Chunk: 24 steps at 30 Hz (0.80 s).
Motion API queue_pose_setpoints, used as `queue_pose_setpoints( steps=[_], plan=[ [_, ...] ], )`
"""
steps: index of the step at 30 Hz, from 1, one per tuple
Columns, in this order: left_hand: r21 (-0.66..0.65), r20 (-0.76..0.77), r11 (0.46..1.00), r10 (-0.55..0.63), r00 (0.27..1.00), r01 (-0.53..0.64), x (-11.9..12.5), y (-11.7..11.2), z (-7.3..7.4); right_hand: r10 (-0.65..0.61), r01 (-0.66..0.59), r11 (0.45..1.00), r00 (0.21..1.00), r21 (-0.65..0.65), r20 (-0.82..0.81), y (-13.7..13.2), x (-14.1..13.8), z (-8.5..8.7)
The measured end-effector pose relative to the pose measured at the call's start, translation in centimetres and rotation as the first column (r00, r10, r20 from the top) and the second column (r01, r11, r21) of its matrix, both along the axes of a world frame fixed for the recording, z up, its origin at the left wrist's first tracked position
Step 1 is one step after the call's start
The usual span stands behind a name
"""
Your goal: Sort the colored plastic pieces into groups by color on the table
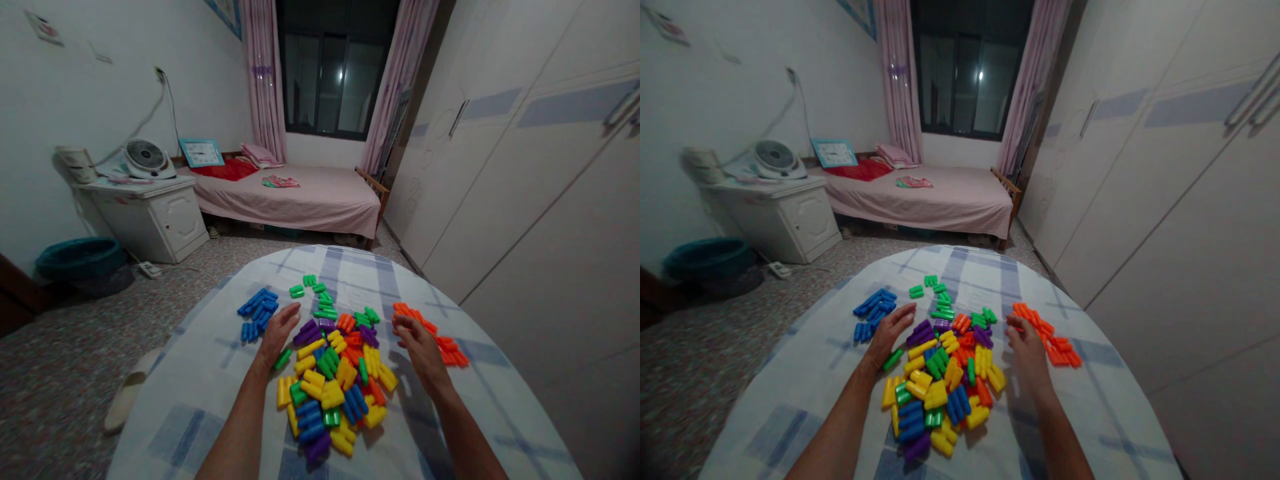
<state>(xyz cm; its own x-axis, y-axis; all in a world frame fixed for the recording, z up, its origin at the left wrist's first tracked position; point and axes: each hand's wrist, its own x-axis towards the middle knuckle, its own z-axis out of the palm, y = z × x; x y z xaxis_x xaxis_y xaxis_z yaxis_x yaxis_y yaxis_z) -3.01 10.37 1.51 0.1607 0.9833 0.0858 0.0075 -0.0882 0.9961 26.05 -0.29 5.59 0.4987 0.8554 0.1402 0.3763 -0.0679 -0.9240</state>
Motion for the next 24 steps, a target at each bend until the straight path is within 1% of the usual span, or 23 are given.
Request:
queue_pose_setpoints(
  steps=[1,3,5,7,9,11,14,17,19,22,24],
  plan=[
    [0.006,0.001,1.0,0.007,1.0,-0.007,-0.1,0.1,-0.1,0.017,-0.017,1.0,0.999,-0.005,0.029,0.6,0.2,0.1],
    [0.009,0.017,1.0,0.024,1.0,-0.024,-0.1,0.1,-0.1,0.064,-0.064,0.998,0.988,-0.003,0.142,1.8,0.7,0.2],
    [-0.012,0.047,1.0,0.014,0.999,-0.014,-0.1,0.0,0.1,0.122,-0.124,0.992,0.955,-0.012,0.271,3.1,0.9,-0.1],
    [-0.045,0.086,0.999,-0.019,0.996,0.023,-0.1,-0.1,0.4,0.206,-0.198,0.978,0.912,-0.058,0.354,4.3,1.1,-0.5],
    [-0.076,0.119,0.996,-0.042,0.992,0.051,0.0,-0.2,0.7,0.318,-0.296,0.948,0.866,-0.119,0.386,5.5,1.2,-0.9],
    [-0.092,0.127,0.994,-0.045,0.991,0.057,0.2,-0.2,0.9,0.427,-0.388,0.904,0.819,-0.179,0.383,6.5,1.2,-1.3],
    [-0.102,0.1,0.993,-0.044,0.994,0.054,0.3,-0.1,0.9,0.511,-0.443,0.858,0.784,-0.259,0.353,7.7,1.1,-1.6],
    [-0.109,0.074,0.993,-0.037,0.997,0.045,0.4,0.1,0.8,0.536,-0.452,0.842,0.763,-0.293,0.362,8.4,1.0,-1.7],
    [-0.115,0.061,0.992,-0.036,0.997,0.043,0.4,0.2,0.8,0.516,-0.441,0.855,0.771,-0.272,0.373,8.4,1.0,-1.8],
    [-0.123,0.046,0.992,-0.032,0.998,0.037,0.5,0.3,0.7,0.441,-0.388,0.896,0.828,-0.214,0.346,8.0,1.3,-2.0],
    [-0.123,0.039,0.992,-0.031,0.999,0.035,0.5,0.4,0.5,0.398,-0.351,0.915,0.864,-0.198,0.31,7.8,1.6,-2.0]
  ],
)
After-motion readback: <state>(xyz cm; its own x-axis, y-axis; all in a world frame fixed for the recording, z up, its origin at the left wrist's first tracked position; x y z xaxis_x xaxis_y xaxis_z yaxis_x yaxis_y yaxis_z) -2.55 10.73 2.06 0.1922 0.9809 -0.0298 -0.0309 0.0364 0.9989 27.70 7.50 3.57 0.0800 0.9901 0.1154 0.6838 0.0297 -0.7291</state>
